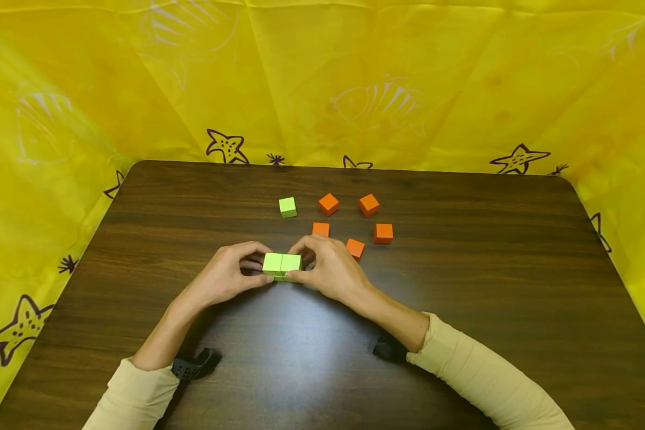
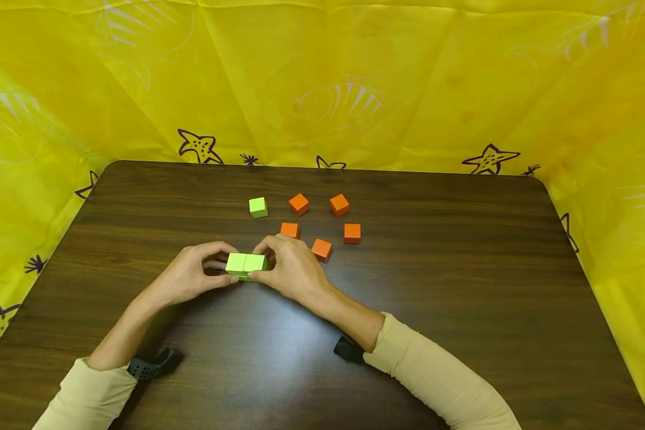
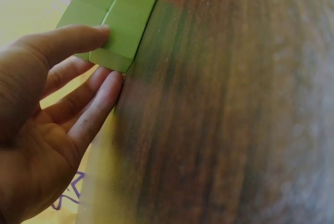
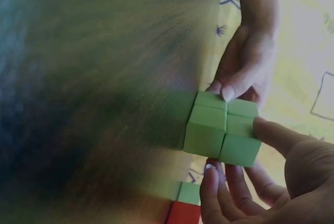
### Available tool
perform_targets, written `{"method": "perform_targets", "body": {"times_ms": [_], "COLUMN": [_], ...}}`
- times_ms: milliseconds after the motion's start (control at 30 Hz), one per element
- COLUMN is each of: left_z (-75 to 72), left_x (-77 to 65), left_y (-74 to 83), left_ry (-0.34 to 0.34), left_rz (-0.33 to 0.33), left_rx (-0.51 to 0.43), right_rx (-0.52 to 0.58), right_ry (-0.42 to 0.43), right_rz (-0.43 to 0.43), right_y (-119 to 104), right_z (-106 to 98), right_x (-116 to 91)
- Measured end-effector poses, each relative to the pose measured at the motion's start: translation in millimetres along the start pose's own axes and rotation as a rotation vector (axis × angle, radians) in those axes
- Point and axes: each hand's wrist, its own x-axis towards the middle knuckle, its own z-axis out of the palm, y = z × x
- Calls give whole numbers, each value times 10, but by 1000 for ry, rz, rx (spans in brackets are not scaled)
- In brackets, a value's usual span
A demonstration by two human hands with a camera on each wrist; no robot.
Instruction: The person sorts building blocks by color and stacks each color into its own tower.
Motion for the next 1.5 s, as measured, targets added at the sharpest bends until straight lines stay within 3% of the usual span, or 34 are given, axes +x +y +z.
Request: {"method": "perform_targets", "body": {"times_ms": [667,1500], "left_z": [-1,7], "left_x": [-1,-1], "left_y": [14,29], "left_ry": [-5,-22], "left_rz": [-9,1], "left_rx": [3,27], "right_rx": [7,-7], "right_ry": [-5,53], "right_rz": [-36,-57], "right_y": [18,62], "right_z": [-70,-364], "right_x": [52,428]}}
